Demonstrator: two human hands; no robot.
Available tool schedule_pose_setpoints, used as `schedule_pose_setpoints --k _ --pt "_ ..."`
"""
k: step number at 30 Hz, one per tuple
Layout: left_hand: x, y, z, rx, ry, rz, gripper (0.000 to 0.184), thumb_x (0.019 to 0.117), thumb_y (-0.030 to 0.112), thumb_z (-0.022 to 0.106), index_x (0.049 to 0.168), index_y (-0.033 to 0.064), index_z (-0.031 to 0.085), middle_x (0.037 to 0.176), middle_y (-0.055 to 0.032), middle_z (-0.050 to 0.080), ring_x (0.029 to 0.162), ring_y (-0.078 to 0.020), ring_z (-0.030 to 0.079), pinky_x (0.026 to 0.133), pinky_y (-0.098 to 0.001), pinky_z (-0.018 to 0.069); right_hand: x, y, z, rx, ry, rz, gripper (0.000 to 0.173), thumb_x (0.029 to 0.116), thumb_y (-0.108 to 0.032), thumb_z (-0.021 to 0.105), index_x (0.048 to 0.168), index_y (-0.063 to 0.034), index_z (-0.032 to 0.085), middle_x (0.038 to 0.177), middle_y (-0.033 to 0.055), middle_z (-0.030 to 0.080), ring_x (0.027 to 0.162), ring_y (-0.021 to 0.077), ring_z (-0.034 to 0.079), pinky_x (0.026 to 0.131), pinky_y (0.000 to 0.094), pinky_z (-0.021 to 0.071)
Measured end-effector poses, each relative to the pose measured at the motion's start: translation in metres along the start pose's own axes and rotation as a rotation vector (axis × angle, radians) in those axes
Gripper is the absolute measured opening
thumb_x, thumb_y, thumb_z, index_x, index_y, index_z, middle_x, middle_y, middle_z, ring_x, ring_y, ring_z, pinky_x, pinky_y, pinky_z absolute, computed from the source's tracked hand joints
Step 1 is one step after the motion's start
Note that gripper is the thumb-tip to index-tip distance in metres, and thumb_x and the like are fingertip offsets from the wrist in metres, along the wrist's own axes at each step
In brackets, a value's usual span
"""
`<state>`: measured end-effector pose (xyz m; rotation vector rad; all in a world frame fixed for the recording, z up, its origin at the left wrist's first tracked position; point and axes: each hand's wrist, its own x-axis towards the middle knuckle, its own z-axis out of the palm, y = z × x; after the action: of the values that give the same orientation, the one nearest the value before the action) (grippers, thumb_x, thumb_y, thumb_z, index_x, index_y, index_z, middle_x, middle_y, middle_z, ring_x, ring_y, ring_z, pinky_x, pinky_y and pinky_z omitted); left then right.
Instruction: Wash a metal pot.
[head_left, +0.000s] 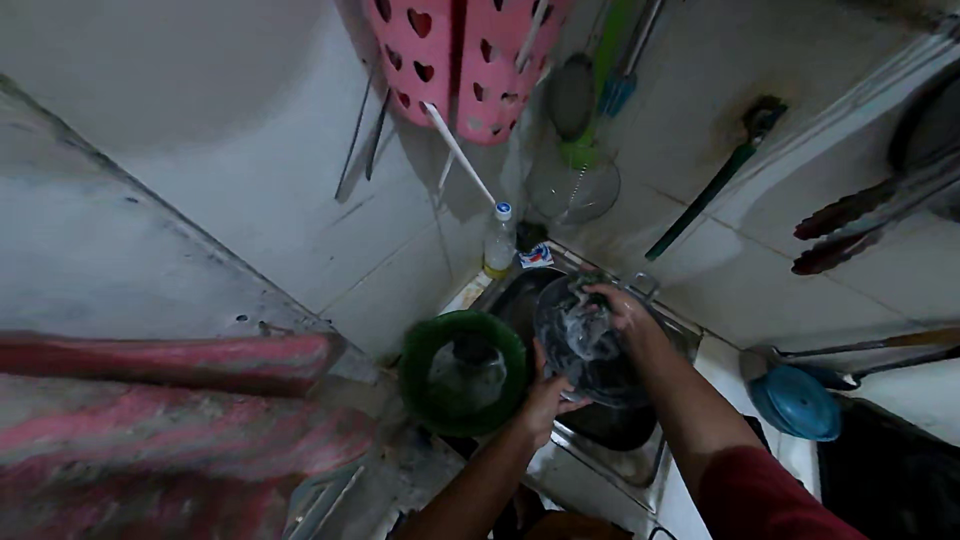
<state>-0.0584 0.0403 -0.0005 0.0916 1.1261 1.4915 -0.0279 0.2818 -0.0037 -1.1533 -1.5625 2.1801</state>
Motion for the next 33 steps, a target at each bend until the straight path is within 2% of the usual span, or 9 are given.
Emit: schedule_pose_setpoints --k 6,12,17,21,24,26,29,31,33 --pt "-0.002 0.000 -0.001 -0.032 -0.010 -0.007 0.099 0.0955 -0.006 0.045 0.161 0.0355 -0.016 0.169 -0.0151 0.007 0.127 -0.0327 0.058 0.089 -0.0473 0.0601 0.005 -0.023 0.002 -0.083 0.135 0.068 0.048 0.1037 -0.057 0.046 0.116 -0.0140 0.062 0.084 0.0009 0.063 0.066 0.0100 0.060 0.058 0.0288 0.0536" --pt "-0.001 -0.004 -0.003 -0.022 -0.022 -0.001 0.099 0.0948 -0.006 0.046 0.162 0.0359 -0.015 0.170 -0.0133 0.004 0.124 -0.0322 0.061 0.087 -0.0473 0.0613 0.006 -0.023 -0.009 0.102 -0.100 0.093 0.036 0.1036 -0.031 0.045 0.132 -0.0103 0.052 0.119 0.0121 0.067 0.100 0.0283 0.069 0.084 0.0484 0.0598" --pt "-0.001 -0.007 -0.003 -0.018 -0.045 -0.014 0.097 0.0964 -0.004 0.045 0.162 0.0366 -0.013 0.169 -0.0133 0.009 0.123 -0.0315 0.062 0.087 -0.0470 0.0612 0.005 -0.012 -0.012 0.065 -0.188 0.025 0.033 0.1019 -0.013 0.044 0.134 -0.0097 0.051 0.116 0.0105 0.070 0.094 0.0190 0.071 0.077 0.0311 0.0607" --pt "-0.001 -0.008 -0.001 -0.014 -0.039 -0.013 0.096 0.0967 -0.004 0.045 0.162 0.0363 -0.013 0.170 -0.0129 0.007 0.124 -0.0318 0.061 0.088 -0.0480 0.0610 0.005 -0.007 -0.005 0.109 0.100 0.122 0.046 0.1078 -0.055 0.036 0.119 -0.0147 0.055 0.079 0.0007 0.059 0.056 0.0083 0.055 0.051 0.0231 0.0501" --pt "-0.001 -0.009 -0.002 -0.021 -0.052 -0.002 0.098 0.0960 -0.004 0.045 0.161 0.0366 -0.015 0.170 -0.0127 0.004 0.125 -0.0323 0.060 0.088 -0.0492 0.0612 0.006 0.000 -0.001 0.260 0.140 0.096 0.071 0.0987 -0.077 0.022 0.107 -0.0169 0.059 0.077 0.0023 0.061 0.061 0.0142 0.059 0.053 0.0324 0.0538" --pt "-0.001 -0.010 -0.002 -0.025 -0.052 -0.004 0.098 0.0960 -0.005 0.045 0.161 0.0367 -0.016 0.170 -0.0133 0.005 0.123 -0.0325 0.061 0.086 -0.0489 0.0614 0.006 -0.001 -0.001 0.302 0.099 0.114 0.076 0.0960 -0.080 0.022 0.115 -0.0166 0.059 0.094 0.0080 0.068 0.078 0.0231 0.067 0.064 0.0415 0.0569" --pt "-0.001 -0.011 -0.002 -0.030 -0.051 -0.009 0.098 0.0965 -0.004 0.045 0.161 0.0362 -0.016 0.170 -0.0124 0.001 0.125 -0.0329 0.060 0.087 -0.0491 0.0610 0.005 -0.001 -0.004 0.402 0.016 0.076 0.055 0.1044 -0.055 0.040 0.135 -0.0112 0.052 0.126 0.0168 0.066 0.110 0.0348 0.068 0.088 0.0511 0.0593" --pt "-0.002 -0.011 -0.001 -0.020 -0.043 -0.017 0.098 0.0971 -0.004 0.045 0.161 0.0366 -0.017 0.170 -0.0125 0.001 0.124 -0.0318 0.061 0.086 -0.0480 0.0611 0.004 -0.002 -0.003 0.385 -0.010 -0.012 0.030 0.1039 -0.019 0.045 0.130 -0.0072 0.051 0.119 0.0174 0.067 0.103 0.0310 0.071 0.086 0.0428 0.0616" --pt "-0.004 -0.011 -0.001 -0.013 -0.041 -0.022 0.098 0.0968 -0.004 0.045 0.161 0.0366 -0.016 0.170 -0.0127 0.000 0.123 -0.0315 0.061 0.086 -0.0477 0.0611 0.003 -0.007 -0.004 0.255 -0.067 -0.065 0.040 0.0973 -0.001 0.047 0.134 -0.0152 0.047 0.118 0.0120 0.067 0.093 0.0210 0.071 0.075 0.0306 0.0609"
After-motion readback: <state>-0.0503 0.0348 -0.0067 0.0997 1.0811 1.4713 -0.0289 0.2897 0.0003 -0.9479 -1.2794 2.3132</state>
